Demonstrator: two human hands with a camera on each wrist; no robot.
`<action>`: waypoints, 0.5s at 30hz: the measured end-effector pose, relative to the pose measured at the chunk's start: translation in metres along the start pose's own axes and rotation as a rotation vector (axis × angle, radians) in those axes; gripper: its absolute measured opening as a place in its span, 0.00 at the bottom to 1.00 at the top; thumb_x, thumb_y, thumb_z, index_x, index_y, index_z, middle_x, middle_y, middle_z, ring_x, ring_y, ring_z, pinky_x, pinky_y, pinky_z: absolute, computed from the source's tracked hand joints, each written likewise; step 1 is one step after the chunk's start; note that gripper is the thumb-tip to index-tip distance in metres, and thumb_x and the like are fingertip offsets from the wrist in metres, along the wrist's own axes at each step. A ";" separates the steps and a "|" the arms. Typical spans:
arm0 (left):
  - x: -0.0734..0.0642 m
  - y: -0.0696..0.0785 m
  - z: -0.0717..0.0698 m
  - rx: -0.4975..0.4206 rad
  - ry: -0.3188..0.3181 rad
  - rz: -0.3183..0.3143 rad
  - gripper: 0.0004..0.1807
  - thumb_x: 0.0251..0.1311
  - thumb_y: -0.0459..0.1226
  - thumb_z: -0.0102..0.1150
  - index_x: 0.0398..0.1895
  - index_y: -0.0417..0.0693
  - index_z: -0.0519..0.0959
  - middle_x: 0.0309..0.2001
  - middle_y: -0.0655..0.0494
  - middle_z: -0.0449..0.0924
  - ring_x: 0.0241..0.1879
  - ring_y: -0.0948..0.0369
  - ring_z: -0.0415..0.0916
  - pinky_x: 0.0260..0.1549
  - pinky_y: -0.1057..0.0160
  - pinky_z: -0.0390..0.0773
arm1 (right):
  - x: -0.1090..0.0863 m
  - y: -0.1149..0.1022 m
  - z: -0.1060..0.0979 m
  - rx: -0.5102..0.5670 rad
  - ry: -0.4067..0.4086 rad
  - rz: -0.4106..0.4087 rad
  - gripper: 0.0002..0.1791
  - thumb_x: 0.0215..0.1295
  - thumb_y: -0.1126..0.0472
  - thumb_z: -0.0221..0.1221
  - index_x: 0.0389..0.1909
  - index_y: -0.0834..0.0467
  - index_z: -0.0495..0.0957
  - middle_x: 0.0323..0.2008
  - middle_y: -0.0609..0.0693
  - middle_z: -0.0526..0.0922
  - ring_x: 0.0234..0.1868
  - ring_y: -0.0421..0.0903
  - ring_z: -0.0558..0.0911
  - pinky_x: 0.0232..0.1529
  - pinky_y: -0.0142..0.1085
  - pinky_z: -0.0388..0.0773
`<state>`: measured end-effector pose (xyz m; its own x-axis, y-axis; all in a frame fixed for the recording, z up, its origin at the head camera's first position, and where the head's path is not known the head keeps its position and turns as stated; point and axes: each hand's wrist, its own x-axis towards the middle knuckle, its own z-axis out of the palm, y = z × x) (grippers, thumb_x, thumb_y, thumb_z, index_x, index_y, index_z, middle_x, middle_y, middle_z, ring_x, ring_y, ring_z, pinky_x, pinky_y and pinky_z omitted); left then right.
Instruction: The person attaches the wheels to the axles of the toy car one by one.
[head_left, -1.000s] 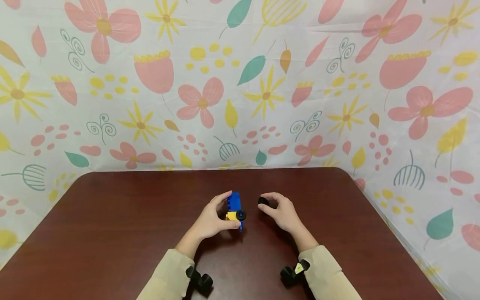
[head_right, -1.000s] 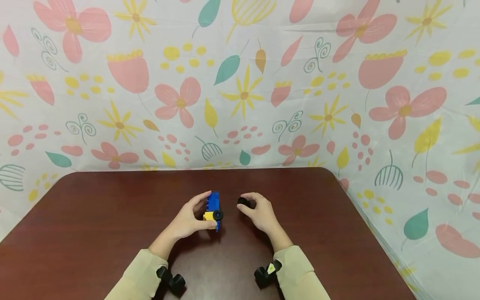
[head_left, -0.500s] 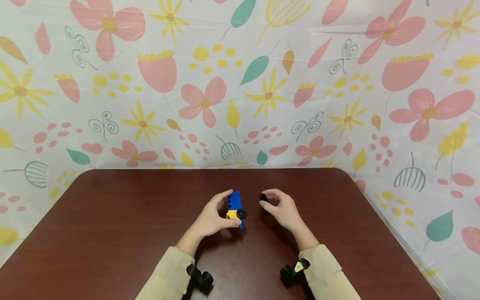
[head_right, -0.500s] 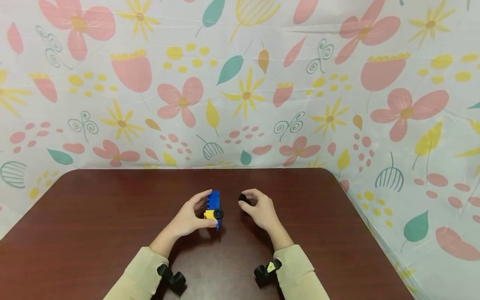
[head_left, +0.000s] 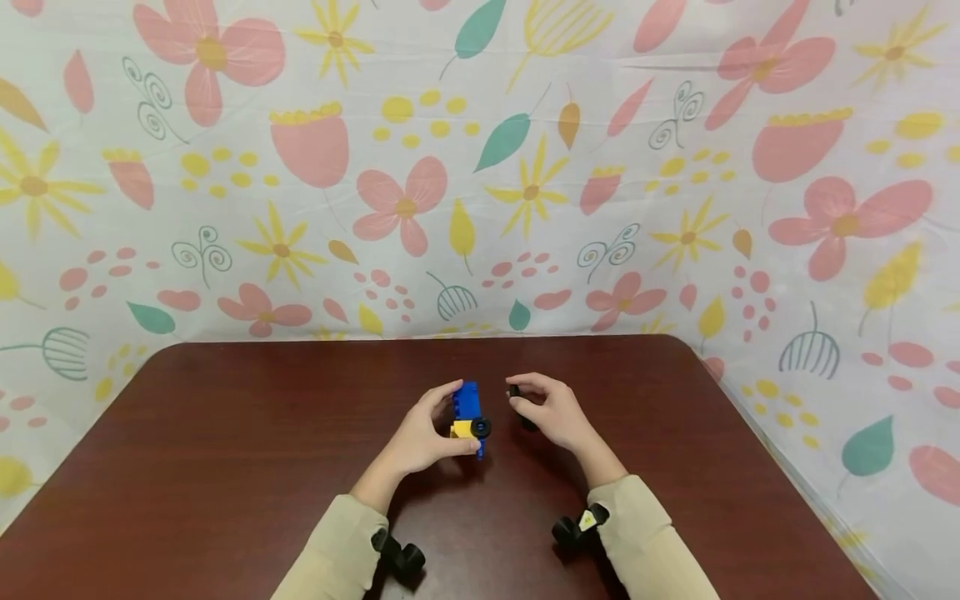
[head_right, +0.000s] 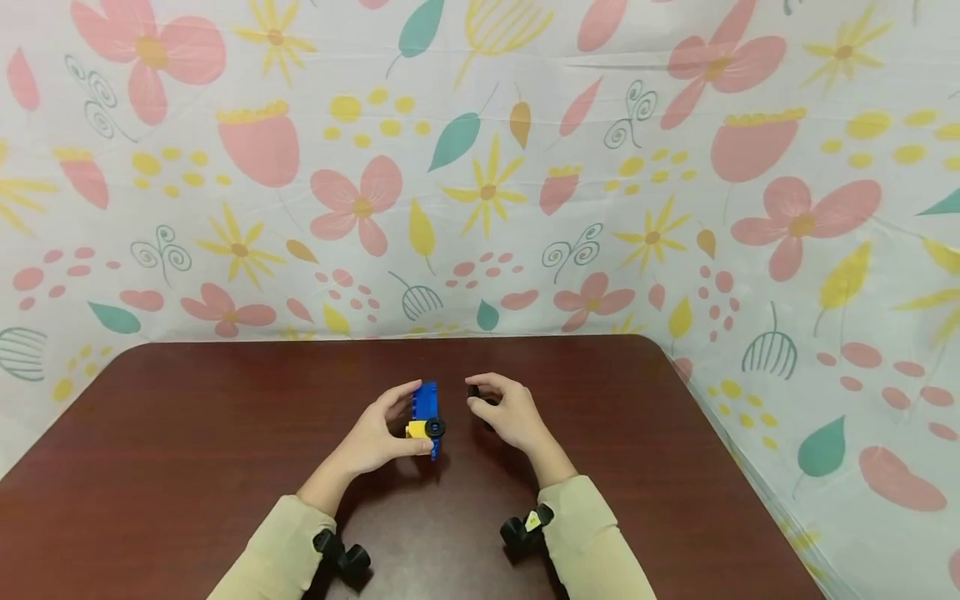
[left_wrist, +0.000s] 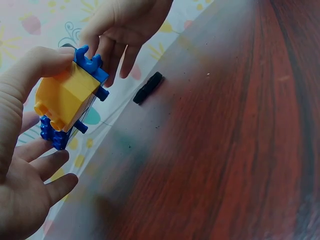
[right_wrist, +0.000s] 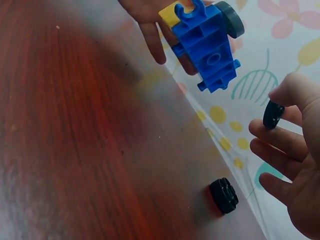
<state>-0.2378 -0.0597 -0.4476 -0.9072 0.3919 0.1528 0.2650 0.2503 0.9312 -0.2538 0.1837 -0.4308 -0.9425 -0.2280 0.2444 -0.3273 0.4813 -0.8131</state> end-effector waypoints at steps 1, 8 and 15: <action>0.000 0.000 0.000 -0.001 0.000 -0.006 0.51 0.42 0.47 0.75 0.71 0.52 0.59 0.70 0.47 0.58 0.68 0.46 0.60 0.63 0.44 0.65 | 0.001 -0.001 0.000 -0.002 -0.005 0.000 0.17 0.62 0.62 0.60 0.53 0.56 0.77 0.47 0.57 0.83 0.49 0.53 0.81 0.47 0.43 0.81; 0.000 -0.001 0.002 -0.014 0.000 0.009 0.50 0.43 0.46 0.74 0.71 0.50 0.59 0.69 0.45 0.58 0.68 0.45 0.60 0.63 0.43 0.64 | 0.004 -0.004 -0.001 0.004 -0.020 -0.006 0.13 0.61 0.62 0.61 0.47 0.58 0.76 0.45 0.56 0.84 0.47 0.51 0.81 0.40 0.32 0.79; -0.001 0.001 0.002 -0.023 -0.002 0.009 0.50 0.42 0.44 0.75 0.71 0.49 0.59 0.69 0.46 0.59 0.68 0.45 0.61 0.63 0.44 0.64 | 0.002 -0.021 -0.001 0.014 -0.034 -0.006 0.11 0.60 0.66 0.61 0.42 0.63 0.73 0.46 0.61 0.84 0.48 0.54 0.79 0.41 0.37 0.78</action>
<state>-0.2357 -0.0578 -0.4475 -0.9042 0.3960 0.1602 0.2652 0.2263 0.9373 -0.2489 0.1737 -0.4123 -0.9375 -0.2600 0.2312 -0.3318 0.4683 -0.8189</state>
